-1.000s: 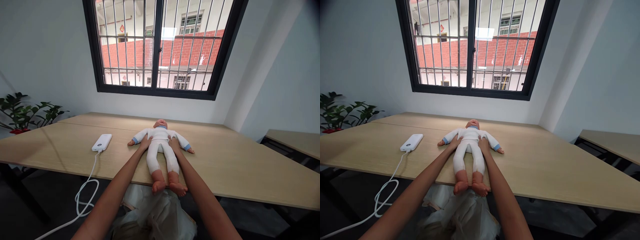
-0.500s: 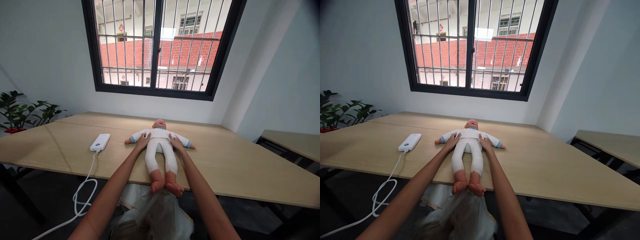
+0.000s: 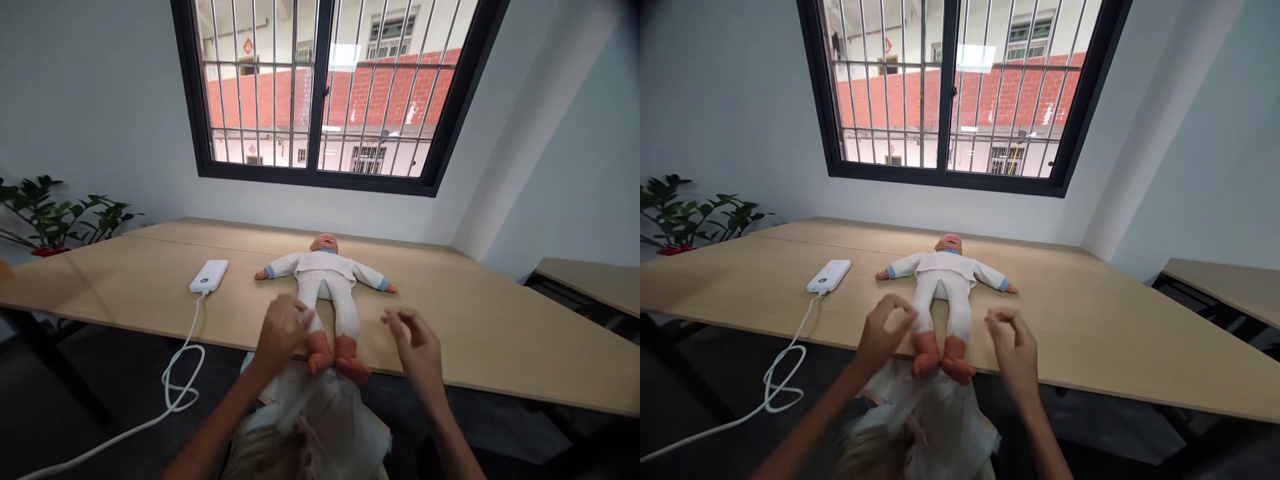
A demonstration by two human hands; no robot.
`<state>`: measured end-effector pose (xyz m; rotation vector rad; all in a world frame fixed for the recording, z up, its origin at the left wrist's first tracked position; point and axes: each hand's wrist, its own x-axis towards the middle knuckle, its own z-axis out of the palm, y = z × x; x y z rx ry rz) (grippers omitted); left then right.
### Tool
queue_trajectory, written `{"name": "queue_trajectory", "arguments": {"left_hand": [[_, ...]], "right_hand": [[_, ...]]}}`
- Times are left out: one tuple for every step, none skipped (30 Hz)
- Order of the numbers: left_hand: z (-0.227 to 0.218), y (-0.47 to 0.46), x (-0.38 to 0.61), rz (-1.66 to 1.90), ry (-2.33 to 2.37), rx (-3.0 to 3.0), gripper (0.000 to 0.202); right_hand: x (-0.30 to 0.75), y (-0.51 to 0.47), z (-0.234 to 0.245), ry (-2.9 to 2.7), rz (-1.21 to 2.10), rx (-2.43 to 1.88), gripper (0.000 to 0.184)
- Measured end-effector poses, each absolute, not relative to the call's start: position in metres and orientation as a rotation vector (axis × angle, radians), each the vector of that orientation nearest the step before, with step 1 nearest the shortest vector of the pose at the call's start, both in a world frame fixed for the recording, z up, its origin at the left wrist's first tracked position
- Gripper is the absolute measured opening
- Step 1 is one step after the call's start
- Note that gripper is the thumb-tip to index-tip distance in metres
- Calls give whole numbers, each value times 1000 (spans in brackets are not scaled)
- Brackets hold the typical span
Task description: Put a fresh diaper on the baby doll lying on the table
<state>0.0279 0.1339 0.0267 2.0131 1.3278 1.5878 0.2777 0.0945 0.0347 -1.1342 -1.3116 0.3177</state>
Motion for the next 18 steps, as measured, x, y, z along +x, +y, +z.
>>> {"name": "queue_trajectory", "arguments": {"left_hand": [[15,112,32,1453,1287,2116,31],[2,93,35,1341,1245,2180,31],[-14,77,35,1224,1235,2195,28],[-30,63,35,1156,1241,2166,24],[-47,53,33,1085,1238,2139,25],[-64,46,30,998,1249,2116,26],[-79,41,26,903,1259,2102,26],[-92,38,23,809,1265,2090,24],[-103,36,20,734,1266,2071,20],[-112,37,17,697,1268,2041,15],[-118,38,15,700,1277,2000,11],[-123,41,13,733,1291,1956,8],[-126,44,12,780,1310,1918,9],[-128,48,10,827,1331,1895,11],[-130,51,9,861,1357,1885,15],[-131,54,9,870,1383,1882,20],[-132,57,9,860,1407,1880,24],[-134,60,10,834,1432,1873,29]], "right_hand": [[275,74,33,-1471,417,-1166,33],[274,56,31,-1665,551,-1198,32],[276,41,28,-1860,717,-1243,31],[279,31,25,-2034,888,-1304,29],[285,24,20,-2178,1054,-1375,28],[291,22,12,-2274,1181,-1454,28],[298,23,2,-2330,1249,-1537,30],[304,27,-9,-2353,1249,-1618,32],[308,32,-23,-2344,1168,-1701,34],[311,39,-37,-2330,1045,-1792,37],[312,45,-52,-2310,910,-1886,41],[310,52,-65,-2288,807,-1939,45],[308,57,-76,-2264,753,-1961,48],[304,62,-86,-2236,734,-1951,49],[299,67,-94,-2205,738,-1909,50],[294,70,-100,-2170,739,-1863,50],[289,74,-106,-2131,725,-1831,51],[283,77,-110,-2098,699,-1805,52]]}}
